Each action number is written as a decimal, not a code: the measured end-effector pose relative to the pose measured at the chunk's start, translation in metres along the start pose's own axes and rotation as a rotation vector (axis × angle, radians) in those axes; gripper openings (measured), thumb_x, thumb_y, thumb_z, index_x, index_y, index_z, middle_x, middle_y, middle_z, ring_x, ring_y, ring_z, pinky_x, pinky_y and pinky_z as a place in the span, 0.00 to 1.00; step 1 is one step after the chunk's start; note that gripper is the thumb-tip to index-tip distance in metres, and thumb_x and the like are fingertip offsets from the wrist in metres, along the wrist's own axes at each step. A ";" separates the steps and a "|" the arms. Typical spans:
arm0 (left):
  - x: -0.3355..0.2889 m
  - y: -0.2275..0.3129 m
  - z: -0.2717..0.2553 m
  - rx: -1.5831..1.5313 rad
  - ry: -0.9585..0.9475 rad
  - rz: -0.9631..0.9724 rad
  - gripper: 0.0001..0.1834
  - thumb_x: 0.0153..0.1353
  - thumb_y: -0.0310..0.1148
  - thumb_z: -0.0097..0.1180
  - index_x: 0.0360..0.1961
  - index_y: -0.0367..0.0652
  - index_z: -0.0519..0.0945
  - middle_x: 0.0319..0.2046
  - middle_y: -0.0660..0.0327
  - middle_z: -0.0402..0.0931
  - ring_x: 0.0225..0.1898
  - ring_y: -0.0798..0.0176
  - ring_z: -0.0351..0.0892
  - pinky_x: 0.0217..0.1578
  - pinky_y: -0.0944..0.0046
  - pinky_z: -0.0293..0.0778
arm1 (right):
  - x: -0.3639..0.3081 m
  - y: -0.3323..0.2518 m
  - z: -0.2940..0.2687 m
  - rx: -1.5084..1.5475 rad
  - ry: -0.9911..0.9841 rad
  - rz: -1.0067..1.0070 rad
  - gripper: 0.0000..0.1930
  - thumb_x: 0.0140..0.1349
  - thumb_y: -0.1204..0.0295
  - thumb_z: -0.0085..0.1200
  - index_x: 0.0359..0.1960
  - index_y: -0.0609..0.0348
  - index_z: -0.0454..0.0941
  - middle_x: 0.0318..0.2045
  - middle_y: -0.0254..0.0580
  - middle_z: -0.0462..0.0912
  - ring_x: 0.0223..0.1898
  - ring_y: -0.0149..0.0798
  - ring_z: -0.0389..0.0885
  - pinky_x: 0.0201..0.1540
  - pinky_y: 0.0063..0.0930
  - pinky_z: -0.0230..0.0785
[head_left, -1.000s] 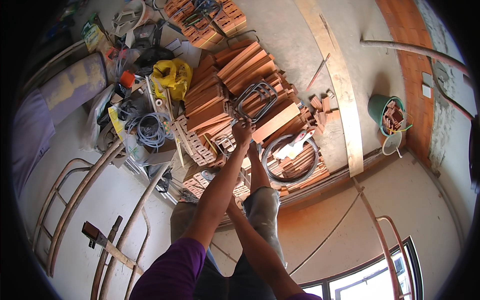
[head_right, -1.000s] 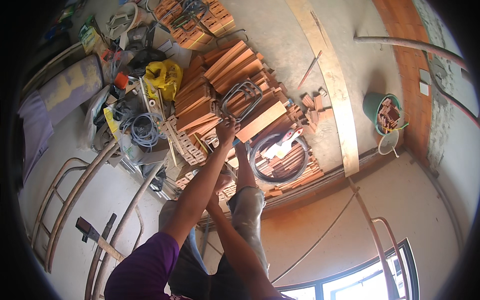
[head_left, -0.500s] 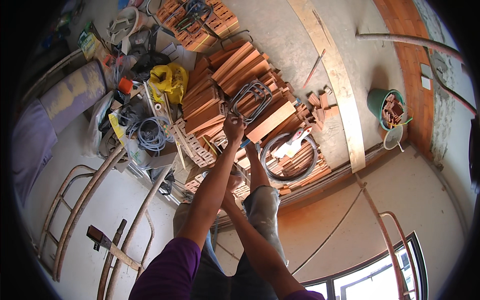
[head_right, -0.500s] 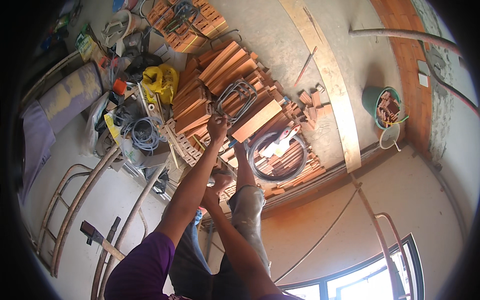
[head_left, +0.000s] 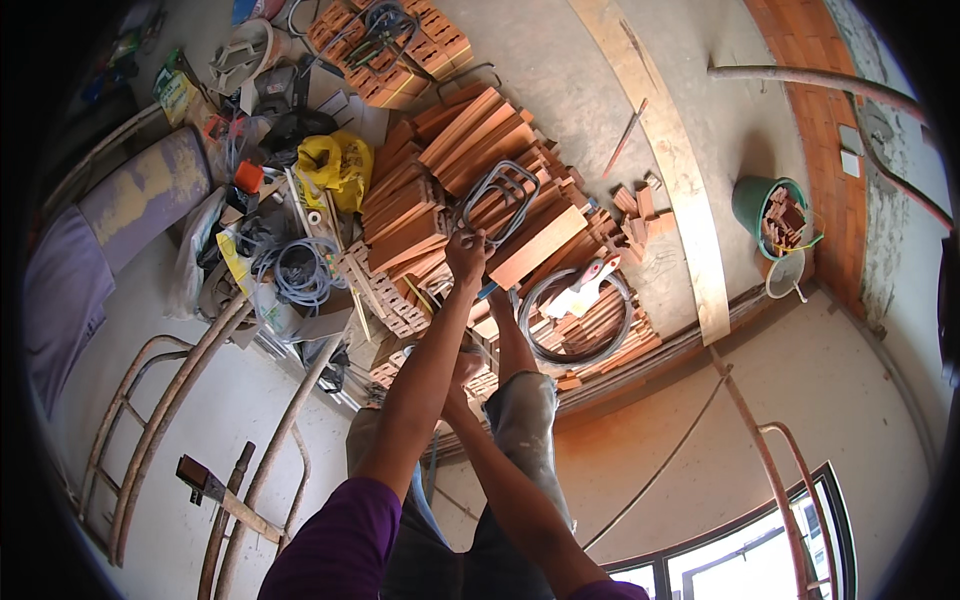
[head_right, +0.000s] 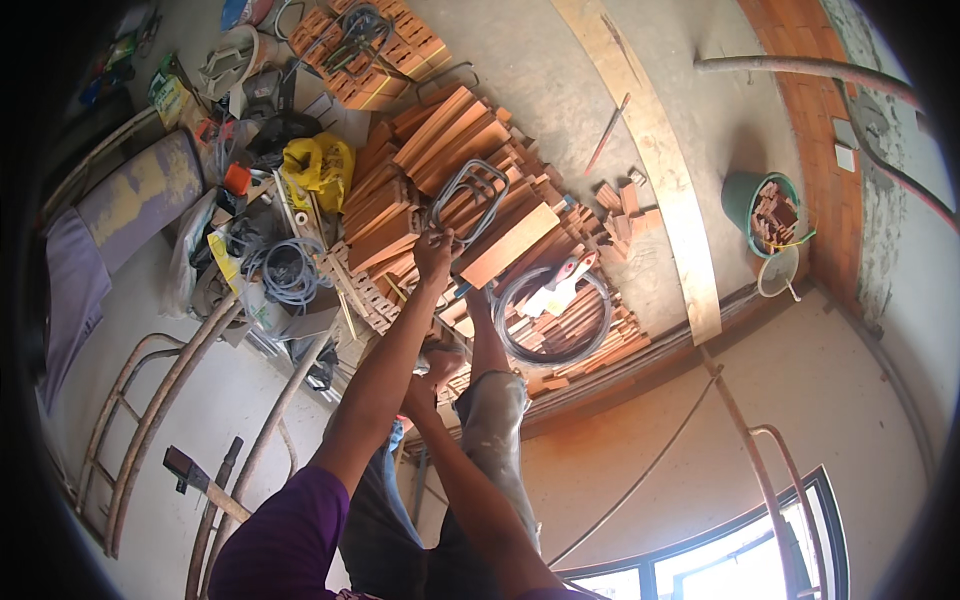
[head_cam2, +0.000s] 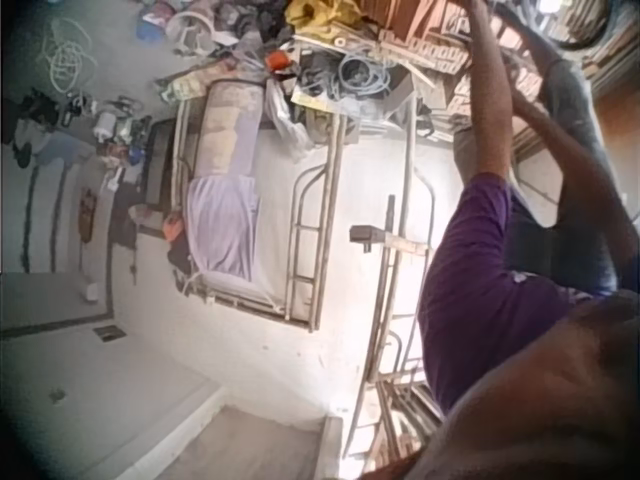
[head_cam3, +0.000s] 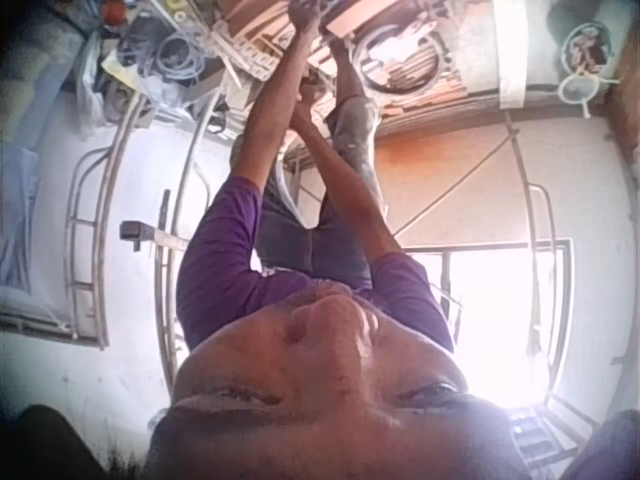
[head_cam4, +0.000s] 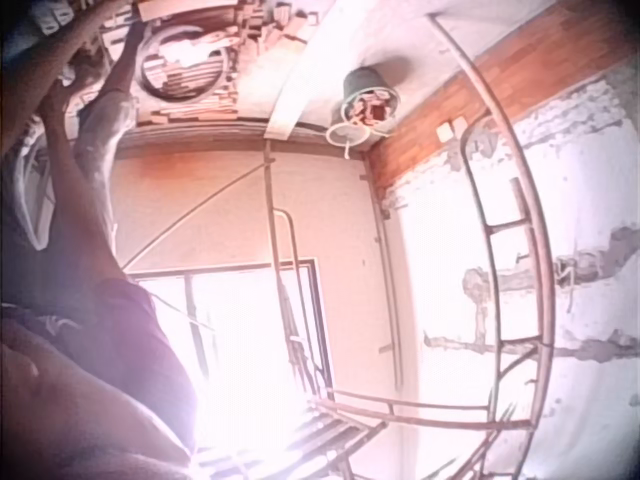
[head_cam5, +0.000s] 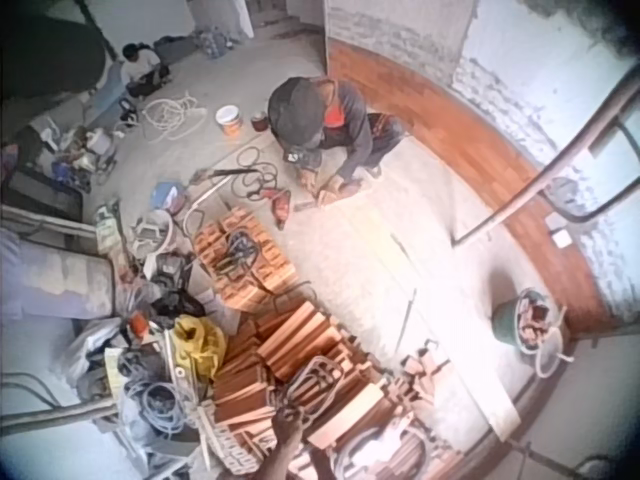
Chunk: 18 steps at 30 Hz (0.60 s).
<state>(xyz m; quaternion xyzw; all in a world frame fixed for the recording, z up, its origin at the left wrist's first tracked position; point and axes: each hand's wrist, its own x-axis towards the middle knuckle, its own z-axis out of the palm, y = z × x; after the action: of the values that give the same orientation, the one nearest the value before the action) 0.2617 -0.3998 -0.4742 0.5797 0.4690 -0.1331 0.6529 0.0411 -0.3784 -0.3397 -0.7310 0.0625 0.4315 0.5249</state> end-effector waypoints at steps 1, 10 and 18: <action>0.000 0.000 -0.001 -0.005 -0.003 0.008 0.10 0.63 0.28 0.58 0.34 0.31 0.73 0.32 0.53 0.74 0.30 0.62 0.79 0.32 0.61 0.87 | -0.001 0.000 0.003 -0.038 0.093 -0.066 0.22 0.51 0.57 0.58 0.45 0.58 0.78 0.37 0.51 0.83 0.39 0.50 0.82 0.38 0.43 0.75; 0.003 -0.004 -0.008 0.022 -0.060 0.059 0.12 0.63 0.30 0.59 0.33 0.31 0.72 0.30 0.54 0.74 0.29 0.62 0.79 0.32 0.62 0.85 | 0.001 -0.033 -0.026 -0.100 -0.022 0.044 0.23 0.49 0.56 0.59 0.43 0.59 0.78 0.38 0.54 0.83 0.39 0.52 0.82 0.39 0.46 0.74; 0.010 -0.021 -0.030 0.441 -0.003 0.057 0.18 0.60 0.38 0.63 0.41 0.34 0.74 0.34 0.51 0.78 0.35 0.55 0.80 0.38 0.57 0.79 | 0.004 -0.015 0.000 -0.063 0.011 -0.002 0.23 0.51 0.56 0.59 0.45 0.58 0.78 0.38 0.53 0.82 0.39 0.53 0.82 0.39 0.46 0.74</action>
<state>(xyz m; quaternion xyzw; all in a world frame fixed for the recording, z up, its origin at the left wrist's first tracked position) 0.2383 -0.3756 -0.4919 0.7213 0.4108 -0.2149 0.5145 0.0514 -0.3710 -0.3317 -0.7498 0.0511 0.4285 0.5015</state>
